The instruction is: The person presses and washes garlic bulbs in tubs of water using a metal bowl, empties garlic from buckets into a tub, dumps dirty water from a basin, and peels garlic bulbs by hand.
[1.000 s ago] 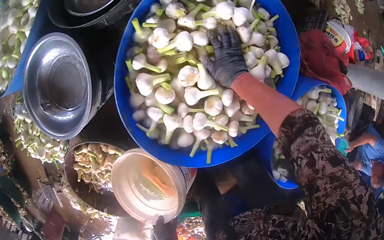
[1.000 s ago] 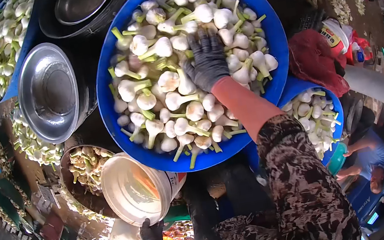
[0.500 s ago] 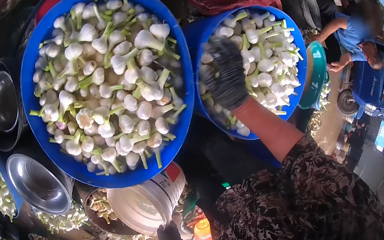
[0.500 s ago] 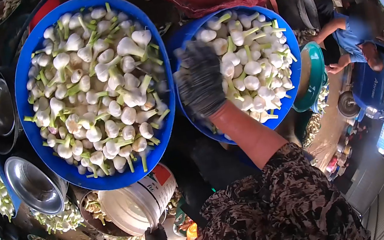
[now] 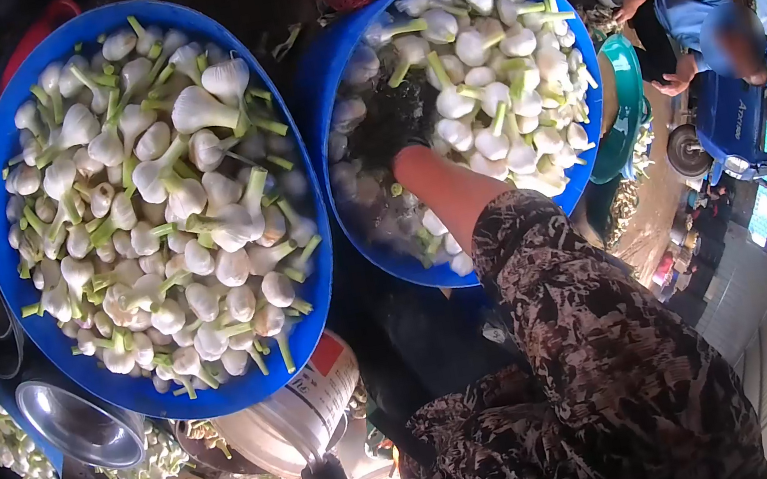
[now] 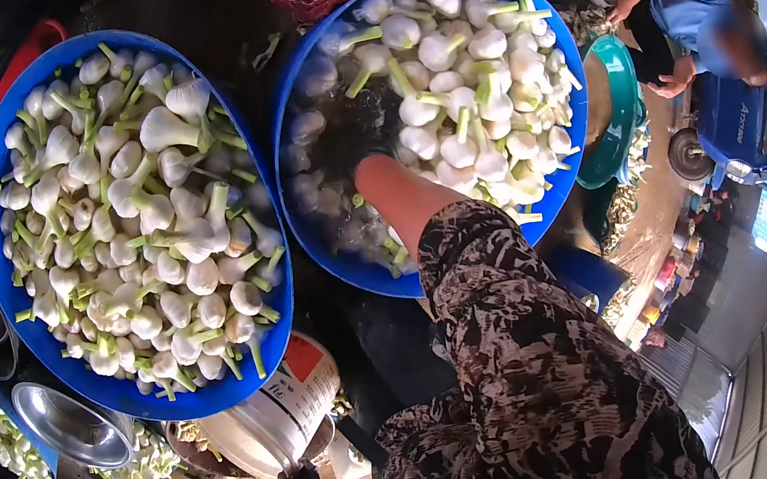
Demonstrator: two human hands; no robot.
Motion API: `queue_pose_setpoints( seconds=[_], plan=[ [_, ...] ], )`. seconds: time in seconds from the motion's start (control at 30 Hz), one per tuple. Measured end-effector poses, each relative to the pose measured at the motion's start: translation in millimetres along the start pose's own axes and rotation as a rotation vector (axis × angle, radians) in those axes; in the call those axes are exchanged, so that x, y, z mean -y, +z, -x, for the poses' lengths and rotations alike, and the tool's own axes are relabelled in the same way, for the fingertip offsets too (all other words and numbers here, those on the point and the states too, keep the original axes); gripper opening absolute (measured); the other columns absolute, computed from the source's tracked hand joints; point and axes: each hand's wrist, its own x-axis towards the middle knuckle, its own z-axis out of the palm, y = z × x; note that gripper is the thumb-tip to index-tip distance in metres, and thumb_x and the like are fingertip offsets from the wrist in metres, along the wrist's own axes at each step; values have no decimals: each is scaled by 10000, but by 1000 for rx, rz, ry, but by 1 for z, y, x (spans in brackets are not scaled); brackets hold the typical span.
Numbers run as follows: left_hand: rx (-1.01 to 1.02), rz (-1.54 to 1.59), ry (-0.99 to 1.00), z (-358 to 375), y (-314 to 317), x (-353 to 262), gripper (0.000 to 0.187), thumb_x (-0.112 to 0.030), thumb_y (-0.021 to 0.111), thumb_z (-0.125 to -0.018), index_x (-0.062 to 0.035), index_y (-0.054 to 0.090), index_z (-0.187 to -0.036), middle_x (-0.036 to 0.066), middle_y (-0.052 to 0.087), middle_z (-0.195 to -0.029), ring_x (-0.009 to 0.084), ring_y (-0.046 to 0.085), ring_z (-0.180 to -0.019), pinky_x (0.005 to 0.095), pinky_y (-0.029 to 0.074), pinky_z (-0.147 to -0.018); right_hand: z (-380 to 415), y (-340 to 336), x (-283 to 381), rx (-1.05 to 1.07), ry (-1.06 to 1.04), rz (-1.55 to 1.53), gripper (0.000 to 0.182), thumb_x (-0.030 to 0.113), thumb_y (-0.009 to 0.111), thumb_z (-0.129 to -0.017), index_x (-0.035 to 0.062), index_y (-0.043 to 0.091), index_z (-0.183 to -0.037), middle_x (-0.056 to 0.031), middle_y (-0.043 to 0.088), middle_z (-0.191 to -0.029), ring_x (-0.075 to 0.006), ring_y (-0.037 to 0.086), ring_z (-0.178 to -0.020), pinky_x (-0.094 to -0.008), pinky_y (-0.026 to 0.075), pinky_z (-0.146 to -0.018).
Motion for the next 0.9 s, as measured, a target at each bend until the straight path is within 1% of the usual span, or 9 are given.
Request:
queue_pose_setpoints(
  seconds=[0.07,0.13,0.23,0.43,0.57,0.63,0.67,0.8,0.9],
  plan=[
    [68,95,-34,-2,-23,1,214,-214,459,-867,-130,626,-972,41,668,-905,203,627,-880,375,454,-701,-3,-32,1,191,33,-100,614,447,556,-796,69,510,-1278,-148,520,-1297,-323,462,-1235,-470,318,-1051],
    [-47,1384,-241,-7,5,16,237,-231,411,-893,-139,622,-954,53,655,-918,194,600,-933,367,435,-753,4,-47,-13,175,-112,-203,527,403,614,-770,90,594,-1194,-153,565,-1212,-334,521,-1148,-452,382,-991],
    [22,899,-158,-5,-1,12,250,-243,395,-901,-140,619,-941,58,650,-916,206,598,-920,375,429,-754,66,-89,-61,-226,-260,-507,454,307,612,-806,80,587,-1198,-148,560,-1226,-335,501,-1166,-467,354,-1012],
    [29,-60,-53,-7,-14,8,269,-281,391,-905,-145,622,-930,69,649,-917,248,607,-889,408,428,-738,87,-27,-135,-504,170,-351,694,431,547,-852,-15,381,-1357,-279,325,-1408,-448,293,-1309,-582,201,-1062],
    [-194,-64,171,2,-19,17,278,-296,419,-902,-117,626,-952,89,662,-933,279,618,-890,431,447,-683,33,-8,-98,-144,381,-76,853,541,527,-800,-6,296,-1413,-249,211,-1487,-418,135,-1400,-596,80,-1104],
    [172,-152,51,-2,-36,8,270,-289,422,-901,-121,624,-961,94,663,-905,271,627,-872,435,452,-663,10,-11,-94,172,405,-243,940,542,571,-739,-24,269,-1426,-241,212,-1494,-430,129,-1398,-551,73,-1138],
    [-127,-59,125,2,-20,15,257,-283,426,-893,-119,613,-957,76,660,-861,275,637,-826,436,457,-650,6,26,-99,161,392,-130,950,518,603,-719,-8,262,-1432,-219,208,-1499,-411,104,-1406,-506,93,-1152],
    [-47,23,108,-5,-28,18,161,-159,524,-844,-37,588,-927,73,593,-897,204,571,-832,327,508,-793,-2,-12,-103,200,178,-116,558,415,504,-839,29,500,-1242,-228,508,-1218,-375,442,-1189,-500,322,-1026],
    [14,1904,-591,0,-56,18,110,-140,523,-802,-39,556,-833,65,558,-830,201,564,-821,338,511,-789,12,-75,-107,193,206,-387,483,366,625,-752,34,611,-1102,-241,590,-1125,-435,513,-1103,-478,365,-1013]
  ],
)
